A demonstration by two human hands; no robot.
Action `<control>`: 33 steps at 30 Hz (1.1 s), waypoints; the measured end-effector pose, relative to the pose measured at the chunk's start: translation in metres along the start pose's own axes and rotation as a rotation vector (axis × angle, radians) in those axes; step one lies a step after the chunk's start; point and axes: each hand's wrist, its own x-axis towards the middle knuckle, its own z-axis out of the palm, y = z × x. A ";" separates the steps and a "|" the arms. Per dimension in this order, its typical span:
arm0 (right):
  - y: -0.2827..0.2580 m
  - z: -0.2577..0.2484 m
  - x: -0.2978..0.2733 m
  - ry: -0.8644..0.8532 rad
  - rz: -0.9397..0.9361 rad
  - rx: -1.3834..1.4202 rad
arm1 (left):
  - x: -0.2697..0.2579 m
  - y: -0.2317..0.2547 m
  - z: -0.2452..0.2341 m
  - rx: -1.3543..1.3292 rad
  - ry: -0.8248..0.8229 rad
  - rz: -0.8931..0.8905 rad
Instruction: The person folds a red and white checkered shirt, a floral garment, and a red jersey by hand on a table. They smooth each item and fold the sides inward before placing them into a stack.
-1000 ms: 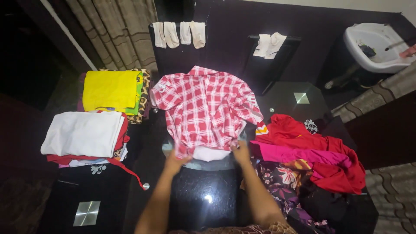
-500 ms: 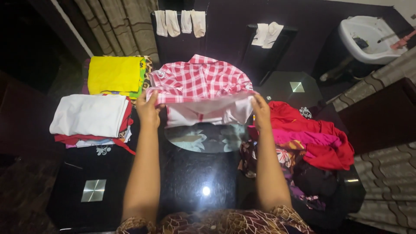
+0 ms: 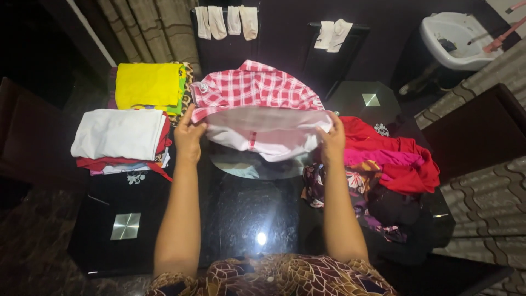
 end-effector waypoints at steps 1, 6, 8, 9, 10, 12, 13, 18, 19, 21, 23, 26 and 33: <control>-0.006 -0.001 -0.002 0.073 0.035 0.317 | 0.002 0.000 0.001 -0.004 -0.035 0.029; 0.073 -0.006 -0.061 0.006 0.099 -0.068 | -0.043 -0.108 -0.059 0.524 -0.042 0.032; 0.132 -0.005 -0.096 -0.139 0.070 -0.540 | -0.051 -0.137 -0.046 0.868 -0.127 0.086; 0.165 -0.003 -0.114 -0.279 0.398 -0.489 | -0.068 -0.115 -0.028 1.206 -0.174 -0.262; 0.197 -0.001 -0.126 -0.419 0.717 -0.424 | -0.081 -0.094 -0.008 1.526 -0.219 -0.622; 0.200 0.008 -0.143 -0.357 0.686 -0.335 | -0.099 -0.107 -0.018 1.610 -0.214 -0.591; 0.201 0.012 -0.152 -0.302 0.657 -0.247 | -0.108 -0.113 -0.024 1.694 -0.203 -0.563; 0.067 0.020 -0.127 0.089 0.641 0.212 | -0.112 -0.084 -0.015 1.757 0.013 -0.275; 0.030 0.024 -0.119 0.224 0.648 0.482 | -0.112 -0.074 -0.011 1.775 0.074 -0.166; 0.053 0.001 -0.109 0.320 0.531 0.691 | -0.102 -0.086 -0.022 1.779 0.025 -0.172; 0.056 -0.009 -0.110 0.412 0.413 0.895 | -0.095 -0.125 -0.047 1.785 -0.024 -0.186; 0.069 -0.014 -0.128 0.488 0.384 0.985 | -0.093 -0.198 -0.094 1.720 -0.121 -0.240; 0.094 -0.018 -0.141 0.092 0.887 0.504 | -0.123 -0.133 -0.068 -0.107 0.024 -0.684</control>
